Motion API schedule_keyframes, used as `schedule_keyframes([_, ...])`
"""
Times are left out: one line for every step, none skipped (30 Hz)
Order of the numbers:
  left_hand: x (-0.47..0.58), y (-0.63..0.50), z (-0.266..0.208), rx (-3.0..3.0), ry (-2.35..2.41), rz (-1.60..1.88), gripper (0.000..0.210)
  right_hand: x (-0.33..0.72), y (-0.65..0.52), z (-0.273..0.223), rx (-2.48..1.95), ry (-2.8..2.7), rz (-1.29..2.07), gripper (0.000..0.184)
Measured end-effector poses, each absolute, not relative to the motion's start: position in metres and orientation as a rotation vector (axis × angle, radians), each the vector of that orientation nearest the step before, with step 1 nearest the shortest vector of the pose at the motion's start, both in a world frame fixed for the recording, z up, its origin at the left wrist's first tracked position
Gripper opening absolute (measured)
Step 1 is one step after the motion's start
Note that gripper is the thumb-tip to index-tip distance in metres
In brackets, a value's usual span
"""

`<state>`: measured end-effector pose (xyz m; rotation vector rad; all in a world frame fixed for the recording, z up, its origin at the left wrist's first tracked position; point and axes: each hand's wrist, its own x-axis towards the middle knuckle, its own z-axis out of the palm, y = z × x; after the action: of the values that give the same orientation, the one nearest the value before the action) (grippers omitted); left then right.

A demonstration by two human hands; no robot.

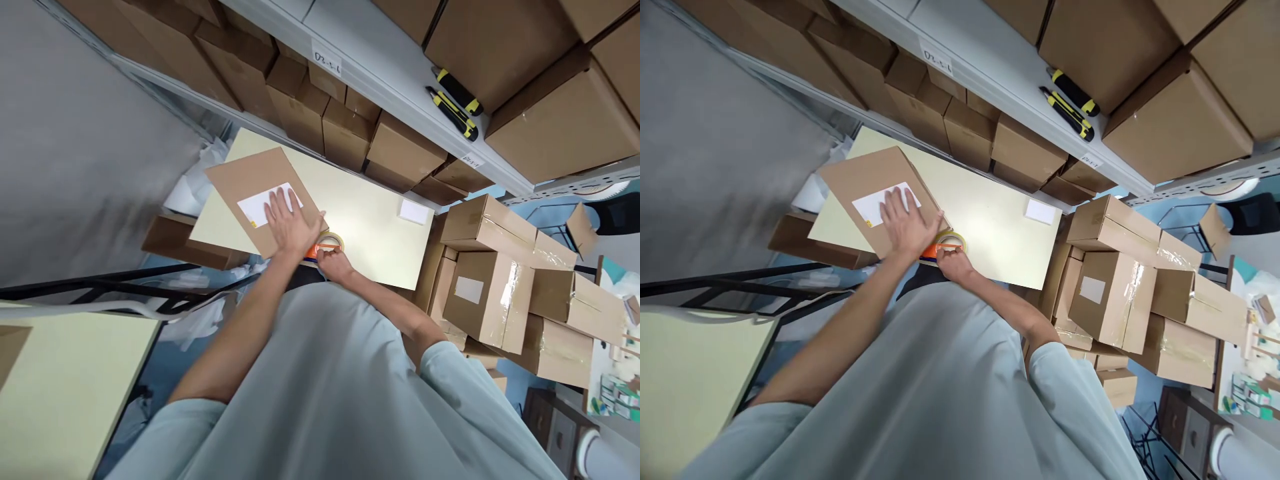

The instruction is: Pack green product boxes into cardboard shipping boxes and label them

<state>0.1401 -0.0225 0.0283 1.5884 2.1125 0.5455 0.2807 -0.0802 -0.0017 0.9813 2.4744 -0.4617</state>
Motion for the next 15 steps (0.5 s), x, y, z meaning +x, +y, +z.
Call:
schedule_keyframes([0.151,-0.029,0.024,1.543,2.138,0.559,0.105,0.28,-0.08,-0.003,0.988,2.473,-0.461,0.029])
schedule_keyframes([0.159,-0.034,0.019,1.507,2.161,0.573,0.103,0.28,-0.079,-0.004,0.994,2.47,-0.462,0.029])
schedule_keyframes([0.164,-0.037,0.015,1.485,2.177,0.587,0.101,0.282,-0.079,-0.004,1.002,2.465,-0.463,0.029])
schedule_keyframes([0.166,-0.039,0.011,1.476,2.185,0.598,0.1,0.284,-0.078,-0.005,1.014,2.459,-0.46,0.03])
schedule_keyframes([0.166,-0.039,0.008,1.483,2.18,0.604,0.1,0.287,-0.079,-0.005,1.025,2.456,-0.456,0.032])
schedule_keyframes([0.165,-0.039,0.005,1.5,2.166,0.608,0.1,0.292,-0.081,-0.005,1.029,2.457,-0.457,0.032])
schedule_keyframes([0.162,-0.038,0.003,1.518,2.149,0.61,0.101,0.298,-0.084,-0.005,1.024,2.462,-0.468,0.031])
schedule_keyframes([0.158,-0.037,0.002,1.533,2.132,0.613,0.102,0.305,-0.088,-0.003,1.013,2.465,-0.488,0.03])
schedule_keyframes([0.155,-0.036,0.001,1.541,2.12,0.617,0.103,0.316,-0.092,-0.001,1.005,2.454,-0.516,0.029])
schedule_keyframes([0.153,-0.036,0.001,1.547,2.109,0.62,0.103,0.329,-0.095,0.002,1.009,2.419,-0.548,0.029])
schedule_keyframes([0.151,-0.037,0.001,1.555,2.098,0.621,0.103,0.345,-0.098,0.006,1.026,2.367,-0.574,0.029])
schedule_keyframes([0.149,-0.038,0.002,1.568,2.082,0.619,0.102,0.365,-0.1,0.012,1.065,2.29,-0.587,0.03])
schedule_keyframes([0.148,-0.039,0.002,1.588,2.061,0.616,0.101,0.386,-0.099,0.018,1.118,2.193,-0.581,0.03])
schedule_keyframes([0.147,-0.04,0.003,1.611,2.039,0.613,0.101,0.409,-0.097,0.025,1.157,2.139,-0.557,0.03])
schedule_keyframes([0.147,-0.042,0.004,1.634,2.017,0.611,0.1,0.432,-0.092,0.032,1.194,2.097,-0.528,0.032])
